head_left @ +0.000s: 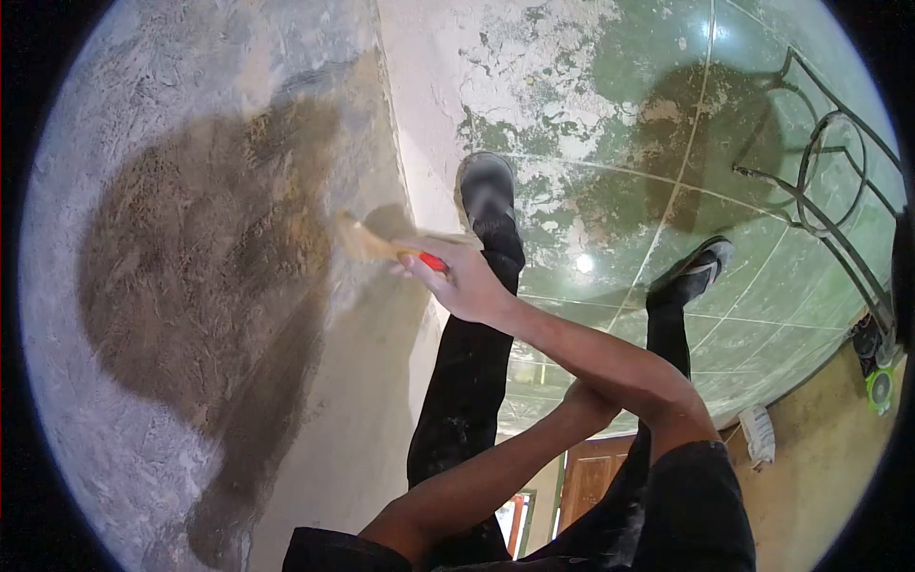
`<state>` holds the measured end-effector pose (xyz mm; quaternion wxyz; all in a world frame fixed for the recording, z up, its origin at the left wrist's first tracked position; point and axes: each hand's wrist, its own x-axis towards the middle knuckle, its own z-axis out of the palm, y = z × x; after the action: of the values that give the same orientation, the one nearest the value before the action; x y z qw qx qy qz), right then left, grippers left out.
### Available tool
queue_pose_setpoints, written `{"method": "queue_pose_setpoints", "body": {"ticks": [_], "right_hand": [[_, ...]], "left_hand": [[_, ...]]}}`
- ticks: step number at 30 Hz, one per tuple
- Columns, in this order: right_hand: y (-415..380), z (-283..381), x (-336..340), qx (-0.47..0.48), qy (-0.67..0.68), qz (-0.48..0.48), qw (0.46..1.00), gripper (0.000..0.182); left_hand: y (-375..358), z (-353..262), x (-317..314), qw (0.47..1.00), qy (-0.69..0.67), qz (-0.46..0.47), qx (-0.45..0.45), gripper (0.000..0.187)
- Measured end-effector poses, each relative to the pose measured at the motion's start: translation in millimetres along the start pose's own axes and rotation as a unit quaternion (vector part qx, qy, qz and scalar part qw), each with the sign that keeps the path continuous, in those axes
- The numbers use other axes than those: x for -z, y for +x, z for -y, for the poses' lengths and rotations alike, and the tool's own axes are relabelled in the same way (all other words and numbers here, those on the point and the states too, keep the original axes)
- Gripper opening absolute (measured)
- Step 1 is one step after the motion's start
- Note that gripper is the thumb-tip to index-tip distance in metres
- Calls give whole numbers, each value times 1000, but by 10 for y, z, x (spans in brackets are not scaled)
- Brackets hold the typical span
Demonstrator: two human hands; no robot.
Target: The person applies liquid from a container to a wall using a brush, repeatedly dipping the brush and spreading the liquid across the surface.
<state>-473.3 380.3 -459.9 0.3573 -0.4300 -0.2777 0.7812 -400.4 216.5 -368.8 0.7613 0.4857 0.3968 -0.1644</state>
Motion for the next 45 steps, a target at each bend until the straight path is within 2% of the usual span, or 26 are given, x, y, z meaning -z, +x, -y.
{"method": "queue_pose_setpoints", "body": {"ticks": [1, 3, 6, 8, 10, 11, 13, 16, 17, 19, 20, 21, 22, 24, 26, 27, 28, 31, 32, 34, 35, 36, 38, 40, 42, 45], "right_hand": [[-82, 8, 65, -3, -3, 1, 1000, 32], [-198, 14, 209, -62, 150, 2, 987, 33], [38, -213, 406, -88, -49, -71, 992, 32], [327, -569, 417, -97, -97, -83, 987, 31], [445, -632, 260, -110, -146, -98, 978, 30], [448, -601, 91, -57, -148, -94, 983, 29], [305, -365, -140, 5, -135, -72, 988, 29], [-153, 452, -204, 96, -57, -4, 994, 33], [-260, 690, -172, 97, -61, -1, 993, 33], [-409, 1013, -129, 6, 103, 112, 988, 34], [-395, 1001, -121, 8, 104, 115, 988, 34], [-354, 932, -121, -21, 128, 105, 986, 35], [-290, 835, -109, -49, 152, 96, 982, 35], [-74, 495, -9, -85, 46, 73, 993, 37], [118, 19, 62, -79, 56, 4, 995, 34], [204, -72, 193, -84, -90, -3, 992, 30], [286, -227, 225, -63, -130, -38, 989, 29], [275, -324, 213, -90, -157, -57, 982, 30], [222, -296, 110, -67, -221, -32, 972, 30], [34, 128, -161, -45, -185, 33, 981, 30], [-91, 441, -225, -41, -165, 83, 982, 29], [-213, 611, -317, -15, -107, 95, 990, 30], [-405, 1013, -375, 26, 3, 108, 994, 33], [-496, 1216, -366, 34, 3, 125, 992, 34], [-511, 1199, -271, 27, -38, 136, 990, 34], [-334, 780, -83, -40, -42, 76, 995, 32]], "left_hand": [[20, -50, 26, 1000, 3, 15, -16, 36], [63, -160, 233, 1000, -1, 29, 12, 36], [103, -196, 347, 997, 56, 50, 30, 36], [120, -130, 306, 992, 116, 56, 21, 35], [66, -40, 197, 996, 68, -39, -32, 36], [54, -18, 176, 996, 68, -37, -32, 36], [-10, -77, 154, 999, 1, 2, 50, 35], [10, 185, -379, 1000, -25, -7, 2, 35], [9, 152, -335, 1000, -27, -11, -2, 35], [-85, 91, -214, 960, -253, 97, 68, 44], [-27, 216, -368, 951, -288, 101, 44, 45], [31, 231, -375, 952, -286, 97, 46, 45], [94, 256, -375, 983, -177, 53, 8, 43], [83, 169, -170, 999, -7, -7, -36, 36], [113, 66, -33, 999, 27, -13, -23, 35], [130, 54, -28, 998, 57, -15, -12, 36], [136, 132, -103, 997, 42, -36, -52, 37], [165, 149, -216, 996, -45, -54, -45, 40], [133, 145, -219, 996, -46, -54, -44, 40], [43, -27, -33, 998, 52, 30, -1, 44], [57, 90, -201, 998, 51, 30, -2, 44], [527, -31, -732, 999, 25, 19, -8, 44], [388, 236, -1075, 999, -28, -4, -20, 45], [203, 632, -1081, 996, -82, -26, -33, 46], [-140, 1056, -1098, 989, -136, -48, -43, 46], [666, 1125, -1966, 972, -210, -89, -58, 48]]}}
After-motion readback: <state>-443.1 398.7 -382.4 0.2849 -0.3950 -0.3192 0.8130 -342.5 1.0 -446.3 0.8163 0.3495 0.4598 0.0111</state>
